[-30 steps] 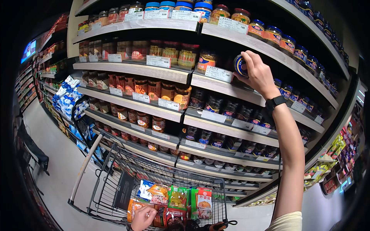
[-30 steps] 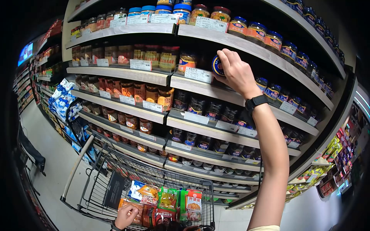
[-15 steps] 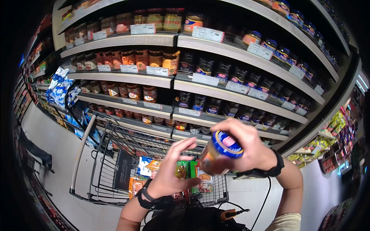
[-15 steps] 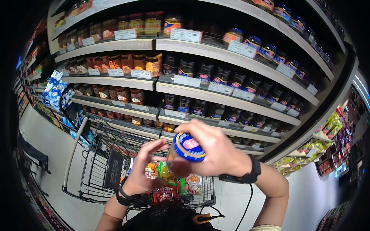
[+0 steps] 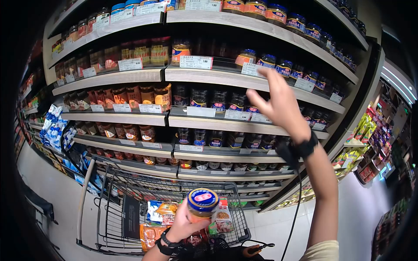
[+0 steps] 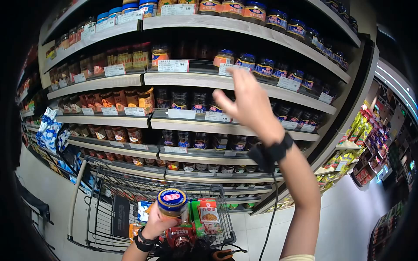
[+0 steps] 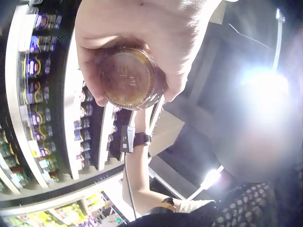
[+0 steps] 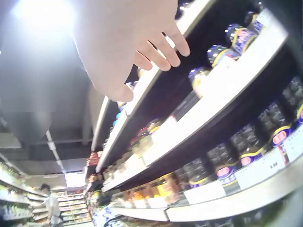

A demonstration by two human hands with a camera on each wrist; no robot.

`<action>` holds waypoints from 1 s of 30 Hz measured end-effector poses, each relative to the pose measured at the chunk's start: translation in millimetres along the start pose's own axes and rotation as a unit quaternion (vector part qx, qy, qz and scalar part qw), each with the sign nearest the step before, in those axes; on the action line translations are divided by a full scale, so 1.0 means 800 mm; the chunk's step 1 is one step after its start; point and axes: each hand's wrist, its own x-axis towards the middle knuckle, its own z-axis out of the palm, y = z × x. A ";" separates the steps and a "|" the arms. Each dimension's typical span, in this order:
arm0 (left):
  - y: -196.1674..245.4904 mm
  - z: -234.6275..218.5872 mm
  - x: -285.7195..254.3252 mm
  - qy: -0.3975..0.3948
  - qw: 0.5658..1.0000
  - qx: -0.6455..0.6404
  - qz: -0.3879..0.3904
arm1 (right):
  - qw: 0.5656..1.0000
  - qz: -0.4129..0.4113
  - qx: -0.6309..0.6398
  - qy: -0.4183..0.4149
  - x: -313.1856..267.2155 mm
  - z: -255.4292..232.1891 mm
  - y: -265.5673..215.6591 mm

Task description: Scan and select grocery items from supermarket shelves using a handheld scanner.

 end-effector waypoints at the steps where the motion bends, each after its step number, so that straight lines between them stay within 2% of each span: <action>1: 0.001 -0.007 -0.009 0.014 0.999 -0.028 -0.003 | 0.999 -0.015 -0.024 0.038 0.016 0.015 0.026; 3: -0.010 -0.041 -0.038 0.028 0.998 0.023 -0.044 | 0.998 0.007 -0.050 0.038 0.047 0.030 0.049; 5: 0.006 -0.052 -0.061 0.062 0.996 0.066 -0.004 | 0.995 -0.024 -0.078 0.060 0.079 0.055 0.072; 6: 0.015 -0.050 -0.077 0.135 0.989 0.051 -0.019 | 0.992 -0.009 -0.125 0.025 0.093 0.068 0.081; 7: 0.001 -0.079 -0.101 0.143 0.986 0.070 -0.047 | 0.985 0.007 -0.170 -0.010 0.106 0.077 0.085; 8: -0.040 -0.102 -0.153 0.180 0.973 0.145 -0.024 | 0.975 0.036 -0.218 -0.036 0.120 0.082 0.080; 9: -0.103 -0.169 -0.205 0.244 0.946 0.197 -0.082 | 0.976 0.034 -0.215 -0.030 0.133 0.082 0.075; 10: -0.088 -0.160 -0.219 0.291 0.937 0.186 -0.054 | 0.965 0.099 -0.216 -0.113 0.144 0.081 0.071; 11: -0.084 -0.157 -0.220 0.294 0.936 0.186 -0.051 | 0.943 0.163 -0.215 -0.196 0.156 0.082 0.070; 13: -0.078 -0.148 -0.221 0.306 0.936 0.169 -0.049 | 0.923 0.182 -0.205 -0.270 0.172 0.089 0.090; 16: -0.069 -0.135 -0.221 0.320 0.935 0.144 -0.051 | 0.916 0.213 -0.206 -0.271 0.181 0.093 0.095; 18: -0.065 -0.126 -0.223 0.330 0.934 0.128 -0.056 | 0.895 0.221 -0.193 -0.336 0.181 0.089 0.090; 19: -0.063 -0.123 -0.225 0.335 0.933 0.119 -0.058 | 0.895 0.219 -0.192 -0.338 0.178 0.091 0.092; 21: -0.060 -0.118 -0.226 0.344 0.931 0.104 -0.059 | 0.926 0.177 -0.156 -0.293 0.172 0.093 0.096; 22: -0.058 -0.117 -0.226 0.348 0.931 0.098 -0.060 | 0.927 0.177 -0.156 -0.292 0.171 0.094 0.095; 23: -0.056 -0.117 -0.227 0.351 0.930 0.092 -0.061 | 0.946 0.130 -0.192 -0.228 0.167 0.096 0.094; 24: -0.068 -0.126 -0.229 0.330 0.931 0.141 -0.063 | 0.957 0.083 -0.227 -0.162 0.162 0.096 0.093; 25: -0.077 -0.133 -0.225 0.306 0.931 0.189 -0.065 | 0.956 0.086 -0.228 -0.163 0.156 0.096 0.091; 27: -0.080 -0.135 -0.213 0.260 0.915 0.306 -0.047 | 0.974 -0.025 -0.223 -0.030 0.147 0.091 0.090; 28: -0.057 -0.113 -0.196 0.254 0.927 0.274 -0.037 | 0.972 -0.055 -0.226 -0.013 0.144 0.089 0.090; 29: -0.061 -0.112 -0.194 0.260 0.919 0.293 -0.050 | 0.972 -0.054 -0.228 -0.012 0.141 0.086 0.091; 30: -0.058 -0.105 -0.189 0.253 0.927 0.268 -0.062 | 0.966 -0.132 -0.213 0.056 0.138 0.083 0.090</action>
